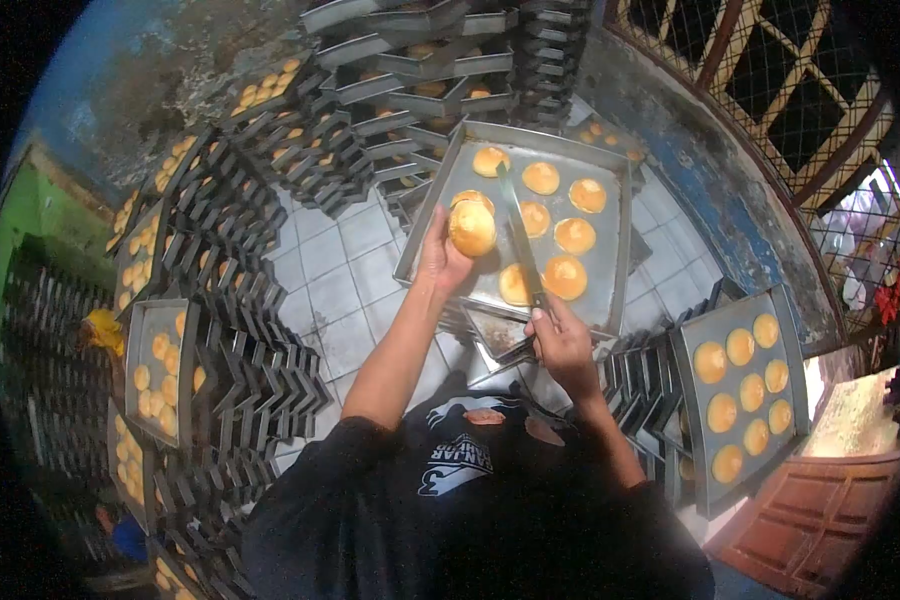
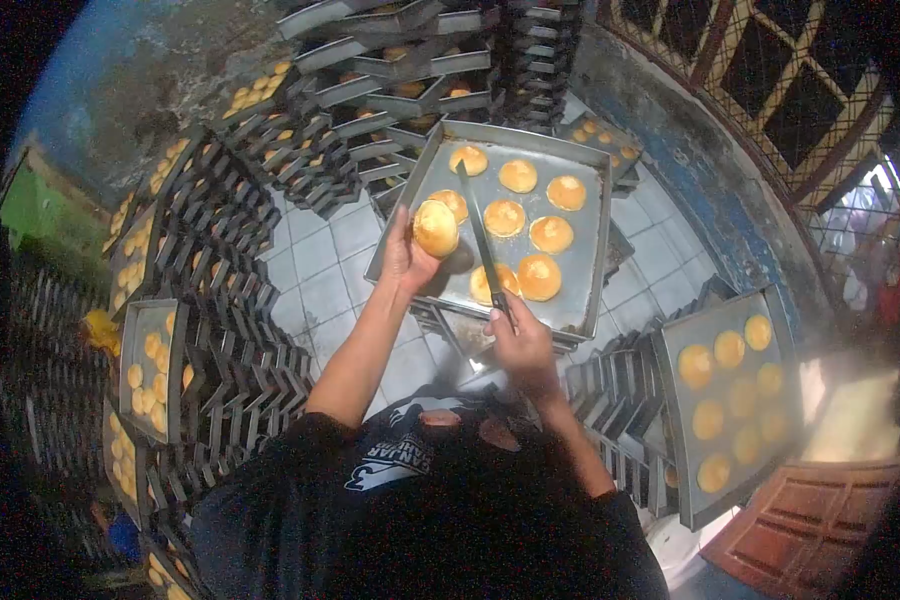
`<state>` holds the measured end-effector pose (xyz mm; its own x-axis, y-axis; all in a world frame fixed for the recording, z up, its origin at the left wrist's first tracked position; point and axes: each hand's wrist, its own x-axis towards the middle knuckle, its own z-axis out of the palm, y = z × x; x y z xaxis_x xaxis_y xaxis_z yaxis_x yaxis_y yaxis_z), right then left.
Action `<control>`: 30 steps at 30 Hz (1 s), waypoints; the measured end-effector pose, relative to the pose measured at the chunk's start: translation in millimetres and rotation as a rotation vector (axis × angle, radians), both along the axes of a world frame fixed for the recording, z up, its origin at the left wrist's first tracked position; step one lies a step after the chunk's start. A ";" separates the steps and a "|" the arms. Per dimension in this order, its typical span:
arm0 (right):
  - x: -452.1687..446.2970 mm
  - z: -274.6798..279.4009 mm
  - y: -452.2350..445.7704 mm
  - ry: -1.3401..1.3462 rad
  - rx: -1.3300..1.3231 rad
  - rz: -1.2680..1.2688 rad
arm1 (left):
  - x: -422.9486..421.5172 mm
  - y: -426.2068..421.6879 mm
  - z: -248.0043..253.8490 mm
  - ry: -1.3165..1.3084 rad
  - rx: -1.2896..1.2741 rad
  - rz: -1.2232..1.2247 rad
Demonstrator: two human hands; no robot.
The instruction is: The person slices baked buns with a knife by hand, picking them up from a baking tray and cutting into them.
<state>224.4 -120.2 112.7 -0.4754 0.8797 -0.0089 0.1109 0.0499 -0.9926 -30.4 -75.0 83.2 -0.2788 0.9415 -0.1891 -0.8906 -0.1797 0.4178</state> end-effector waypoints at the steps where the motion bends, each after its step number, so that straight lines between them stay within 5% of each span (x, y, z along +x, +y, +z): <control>1: -1.6 2.4 -2.1 0.009 0.002 0.013 | -3.9 0.8 -3.6 0.009 0.002 0.013; 10: 4.9 5.4 -26.6 -0.162 0.306 0.031 | 10.4 8.0 4.3 -0.032 -0.014 0.133; 30: -12.4 1.4 -28.4 -0.277 0.381 -0.071 | -2.9 22.6 -12.5 0.016 0.065 0.047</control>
<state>212.0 -148.7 114.1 -0.4391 0.8752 0.2029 0.3852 0.3874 -0.8376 -33.3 -52.4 70.6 -0.3258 0.9373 -0.1236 -0.8738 -0.2486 0.4180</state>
